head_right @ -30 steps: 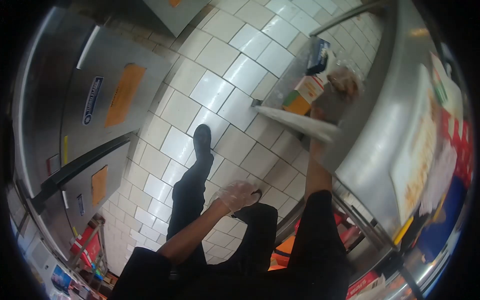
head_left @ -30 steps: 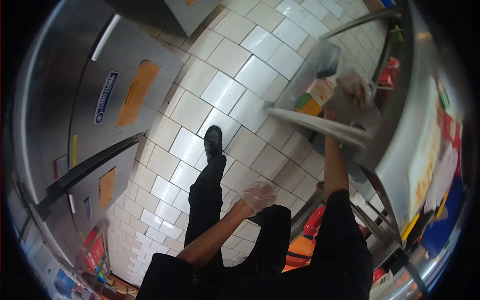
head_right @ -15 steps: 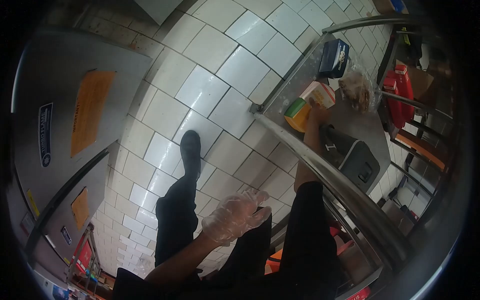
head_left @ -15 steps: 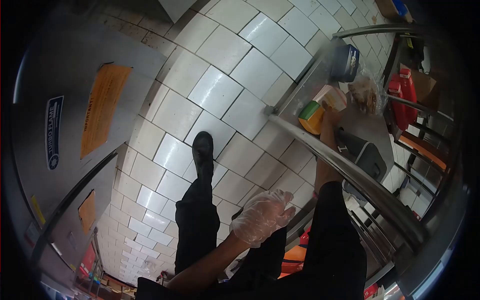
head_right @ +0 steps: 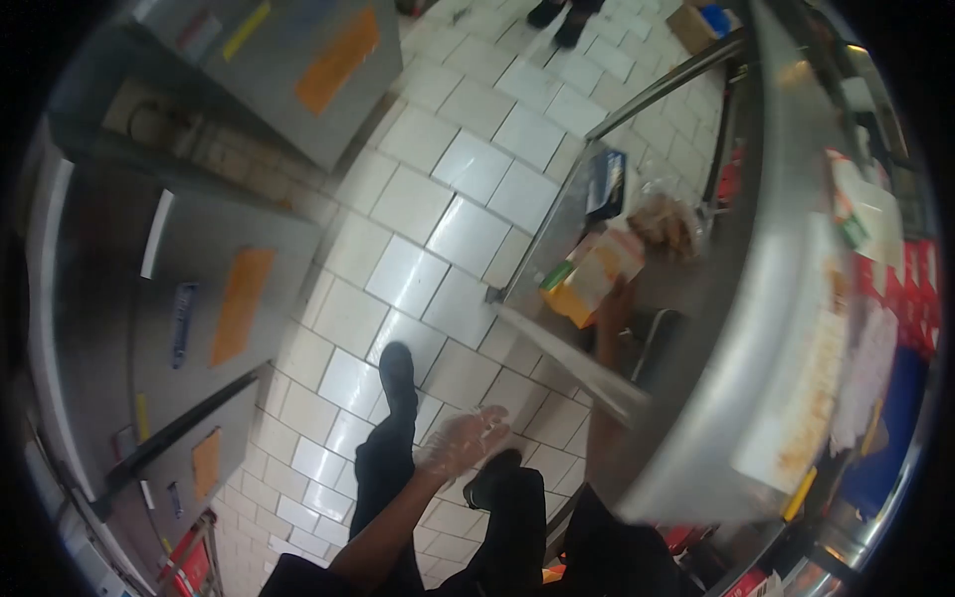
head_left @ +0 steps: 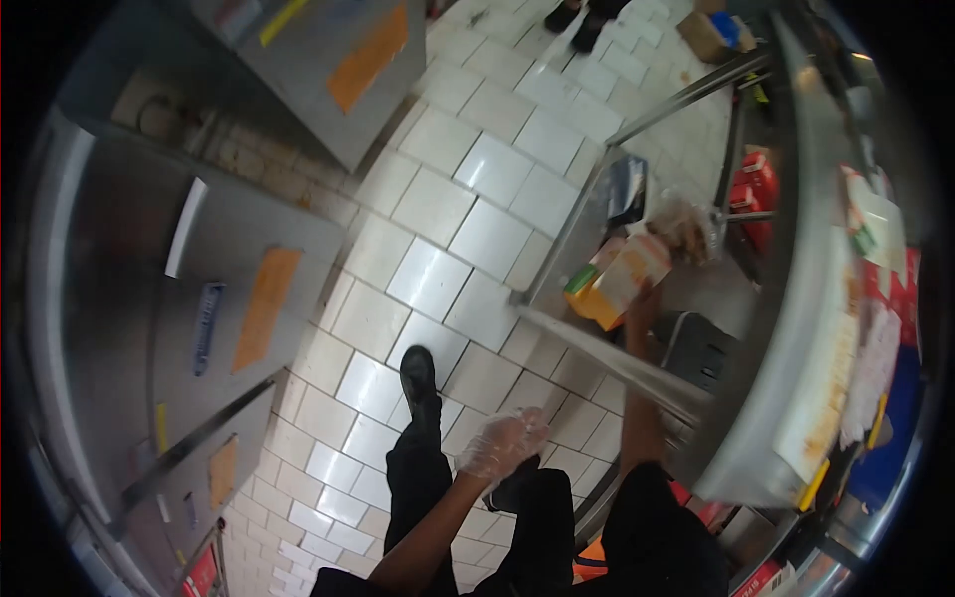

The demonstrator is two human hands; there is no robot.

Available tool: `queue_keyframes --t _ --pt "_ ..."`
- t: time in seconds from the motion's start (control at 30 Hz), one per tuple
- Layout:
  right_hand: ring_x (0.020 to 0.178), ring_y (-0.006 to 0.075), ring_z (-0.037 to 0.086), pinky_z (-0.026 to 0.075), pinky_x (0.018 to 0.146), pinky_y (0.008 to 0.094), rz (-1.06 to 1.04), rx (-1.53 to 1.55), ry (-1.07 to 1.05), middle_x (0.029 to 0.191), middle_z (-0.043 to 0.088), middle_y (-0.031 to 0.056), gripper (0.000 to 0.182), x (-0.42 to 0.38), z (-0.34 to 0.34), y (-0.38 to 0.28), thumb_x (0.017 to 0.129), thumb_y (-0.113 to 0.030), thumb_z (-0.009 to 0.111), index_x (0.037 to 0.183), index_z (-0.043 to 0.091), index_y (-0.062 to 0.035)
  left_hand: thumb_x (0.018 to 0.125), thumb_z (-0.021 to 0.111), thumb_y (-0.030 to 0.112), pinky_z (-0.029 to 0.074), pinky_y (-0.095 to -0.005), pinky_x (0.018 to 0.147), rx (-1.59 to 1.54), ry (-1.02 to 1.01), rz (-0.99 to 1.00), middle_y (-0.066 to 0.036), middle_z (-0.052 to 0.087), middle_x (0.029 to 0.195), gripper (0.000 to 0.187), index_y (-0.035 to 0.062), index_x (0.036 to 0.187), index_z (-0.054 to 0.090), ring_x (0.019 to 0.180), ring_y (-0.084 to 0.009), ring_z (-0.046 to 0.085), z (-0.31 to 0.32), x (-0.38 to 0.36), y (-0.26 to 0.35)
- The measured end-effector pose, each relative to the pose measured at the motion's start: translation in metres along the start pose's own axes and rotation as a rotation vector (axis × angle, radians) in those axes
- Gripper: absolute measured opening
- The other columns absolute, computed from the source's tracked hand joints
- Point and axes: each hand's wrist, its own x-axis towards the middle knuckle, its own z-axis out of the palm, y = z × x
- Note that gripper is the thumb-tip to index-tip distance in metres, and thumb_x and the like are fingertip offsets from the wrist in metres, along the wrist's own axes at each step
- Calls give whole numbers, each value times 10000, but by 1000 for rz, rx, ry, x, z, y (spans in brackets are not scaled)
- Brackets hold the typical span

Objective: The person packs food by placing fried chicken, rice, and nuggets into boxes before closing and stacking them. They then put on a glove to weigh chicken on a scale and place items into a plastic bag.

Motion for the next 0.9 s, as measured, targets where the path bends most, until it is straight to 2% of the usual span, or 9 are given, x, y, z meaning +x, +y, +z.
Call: queue_keyframes --t 0.03,0.07,0.2,0.27,0.3,0.7,0.73,0.77,0.9 --pt "962 343 599 454 864 427 87 27 -36 1027 611 196 449 -31 -18 -34 1007 -373 474 1202 515 29 963 517 332 498 -424 872 225 -56 -84 -207 661 1074 388 1 1152 587 1016 -370 628 -6 0 17" --pt "999 381 602 465 885 460 -535 -738 33 1040 635 227 407 -63 -36 -20 949 -323 576 1157 558 27 963 519 333 498 -423 876 65 22 -92 -202 659 1089 385 2 1146 591 1020 -368 628 12 -9 -6" --pt "1040 383 583 449 916 473 21 -151 -465 1050 635 224 376 -225 -121 14 907 -269 618 1146 569 16 953 535 325 502 -421 878 -653 177 34 -182 646 1141 354 23 1122 610 1032 -361 624 67 -63 -73" --pt "922 346 653 499 834 472 28 -237 -578 961 673 190 363 -238 -220 -132 889 -247 637 1126 584 24 948 541 317 510 -419 867 476 -17 31 -199 626 1159 327 41 1103 622 1038 -348 623 36 -83 32" --pt "810 284 692 533 747 420 644 308 -639 897 701 165 345 -254 -248 -145 876 -236 663 1088 614 31 944 544 321 516 -420 859 395 26 -46 -191 643 1109 321 51 1096 630 1010 -343 632 41 -90 42" --pt "974 178 643 522 811 316 803 786 -539 1116 658 92 366 -239 -554 -100 899 -155 694 1204 588 19 911 482 152 520 -356 815 937 -352 -107 -124 654 973 192 134 935 671 928 -266 646 144 -38 104" --pt "1034 198 639 532 843 333 747 607 -620 1183 633 101 416 -229 -575 -90 897 -127 696 1254 542 19 895 483 189 510 -388 837 1284 -669 402 -136 675 1013 234 93 940 691 966 -295 644 153 -31 156" --pt "1034 198 639 532 843 333 739 581 -642 1183 633 101 416 -222 -593 -87 897 -127 696 1254 542 19 866 489 272 494 -442 857 1015 -462 -219 -156 682 1069 327 53 978 704 1003 -336 639 183 -32 234" --pt "1006 194 642 504 891 328 674 832 -610 1154 646 102 394 -189 -640 -116 873 -105 715 1211 565 31 852 494 341 490 -486 833 1049 -654 -152 -203 680 1042 406 36 1027 698 942 -378 650 241 15 267"
